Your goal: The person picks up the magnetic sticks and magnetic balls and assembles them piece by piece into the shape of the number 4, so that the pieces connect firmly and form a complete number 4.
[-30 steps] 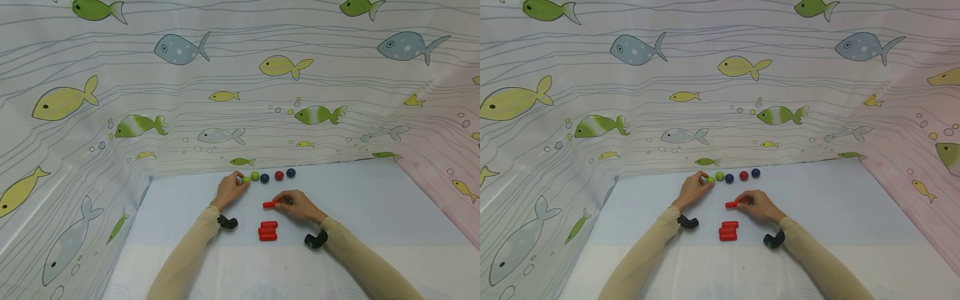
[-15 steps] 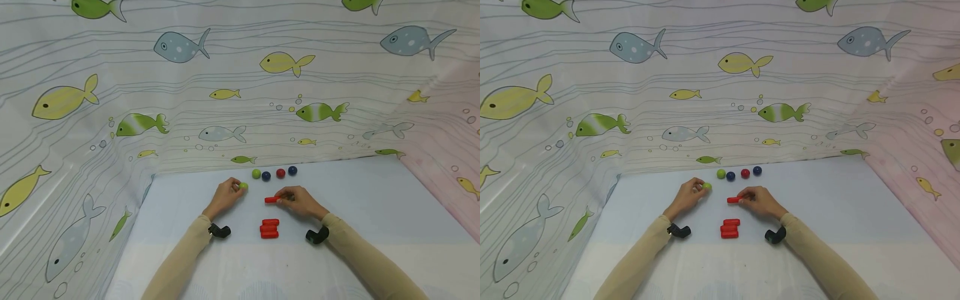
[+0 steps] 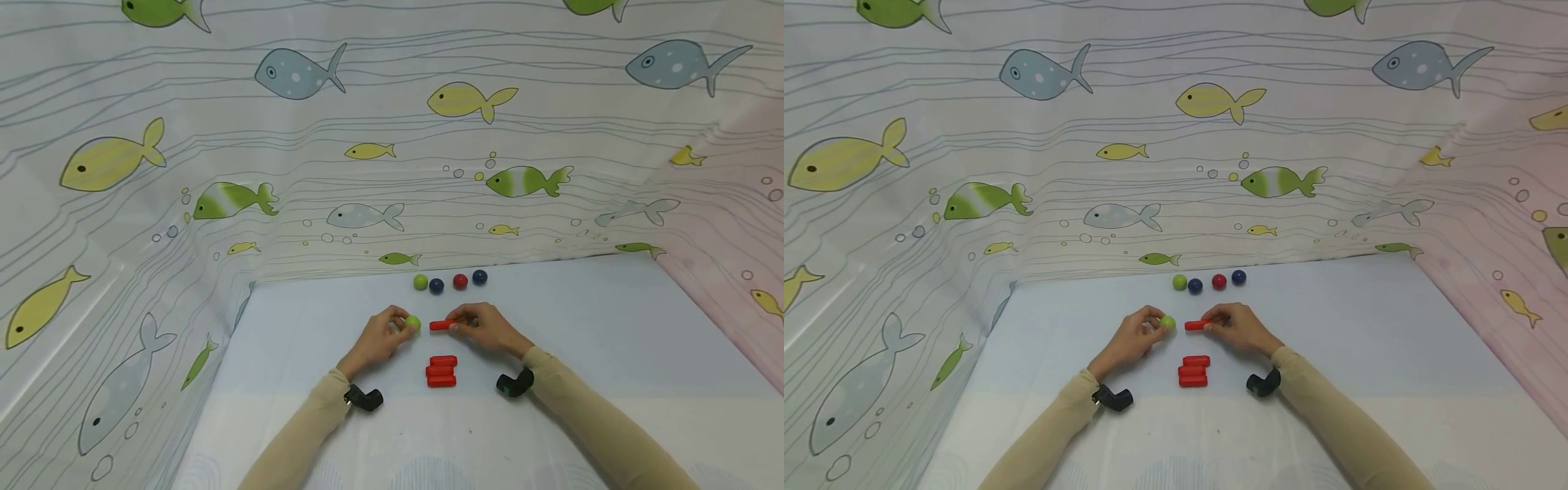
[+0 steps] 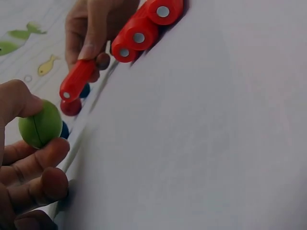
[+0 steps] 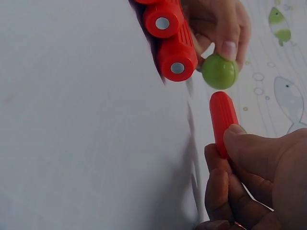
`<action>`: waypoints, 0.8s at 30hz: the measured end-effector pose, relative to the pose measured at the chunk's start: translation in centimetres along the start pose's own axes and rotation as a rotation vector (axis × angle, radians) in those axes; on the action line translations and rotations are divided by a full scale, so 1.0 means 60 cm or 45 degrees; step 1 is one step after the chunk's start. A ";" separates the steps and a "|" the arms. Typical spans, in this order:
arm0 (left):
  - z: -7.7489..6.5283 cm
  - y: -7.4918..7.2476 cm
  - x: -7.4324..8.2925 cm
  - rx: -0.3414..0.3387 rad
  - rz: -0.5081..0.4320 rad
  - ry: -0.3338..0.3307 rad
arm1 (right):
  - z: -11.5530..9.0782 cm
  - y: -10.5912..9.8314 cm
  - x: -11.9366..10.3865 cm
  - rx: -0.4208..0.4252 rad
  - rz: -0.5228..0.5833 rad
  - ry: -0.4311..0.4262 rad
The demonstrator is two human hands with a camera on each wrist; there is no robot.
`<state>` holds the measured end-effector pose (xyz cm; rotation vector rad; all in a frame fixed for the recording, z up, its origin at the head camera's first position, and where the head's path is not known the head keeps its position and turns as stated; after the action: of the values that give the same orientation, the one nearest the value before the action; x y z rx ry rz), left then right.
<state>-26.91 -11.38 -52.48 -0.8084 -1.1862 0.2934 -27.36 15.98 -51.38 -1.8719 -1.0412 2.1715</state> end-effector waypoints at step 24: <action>-0.008 0.007 0.020 0.013 0.133 0.051 | 0.013 0.011 -0.004 -0.006 0.011 -0.034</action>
<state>-25.96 -10.56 -51.97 -0.8652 -1.1060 0.3674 -27.74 15.02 -51.54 -1.8575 -1.0461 2.2069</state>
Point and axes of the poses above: each hand's wrist, its own z-axis towards the middle knuckle, its own y-axis out of the palm, x = y × z, the point moved 2 cm from there along z, towards the middle knuckle, and after that the axes turned 7 degrees about z, right-handed, at the moved point
